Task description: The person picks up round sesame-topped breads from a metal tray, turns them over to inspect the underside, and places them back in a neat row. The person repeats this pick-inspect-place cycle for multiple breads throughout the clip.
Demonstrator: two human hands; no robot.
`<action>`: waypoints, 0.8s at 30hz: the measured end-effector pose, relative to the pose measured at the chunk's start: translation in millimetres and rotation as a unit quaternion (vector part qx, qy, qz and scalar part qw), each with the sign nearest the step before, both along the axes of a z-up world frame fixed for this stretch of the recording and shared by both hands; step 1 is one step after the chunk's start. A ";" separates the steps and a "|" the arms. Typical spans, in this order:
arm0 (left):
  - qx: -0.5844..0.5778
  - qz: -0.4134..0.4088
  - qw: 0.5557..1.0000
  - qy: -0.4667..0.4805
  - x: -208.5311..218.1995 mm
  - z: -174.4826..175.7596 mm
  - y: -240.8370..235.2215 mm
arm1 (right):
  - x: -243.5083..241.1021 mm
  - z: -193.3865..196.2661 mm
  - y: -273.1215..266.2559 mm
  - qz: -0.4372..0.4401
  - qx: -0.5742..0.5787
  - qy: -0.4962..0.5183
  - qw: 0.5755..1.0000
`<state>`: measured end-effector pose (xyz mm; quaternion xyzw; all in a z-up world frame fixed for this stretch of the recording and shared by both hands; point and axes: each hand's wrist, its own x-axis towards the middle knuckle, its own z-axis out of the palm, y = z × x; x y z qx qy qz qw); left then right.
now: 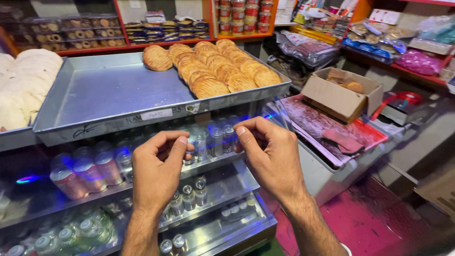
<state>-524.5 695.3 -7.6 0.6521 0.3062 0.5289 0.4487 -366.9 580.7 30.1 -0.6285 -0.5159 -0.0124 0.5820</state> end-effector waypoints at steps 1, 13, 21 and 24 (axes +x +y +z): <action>0.000 0.009 1.000 0.001 2.9 -0.8 9.5 | 3.7 0.4 11.5 0.009 0.000 0.001 1.000; 0.036 0.101 0.994 0.031 64.8 20.6 134.6 | 90.1 16.0 162.3 0.093 0.005 -0.019 0.995; 0.107 0.145 0.954 0.240 101.9 37.1 200.8 | 131.0 16.9 231.3 0.119 -0.051 -0.094 0.987; 0.132 0.155 0.940 0.273 109.5 44.5 227.1 | 139.8 15.6 260.0 0.127 -0.087 -0.102 0.983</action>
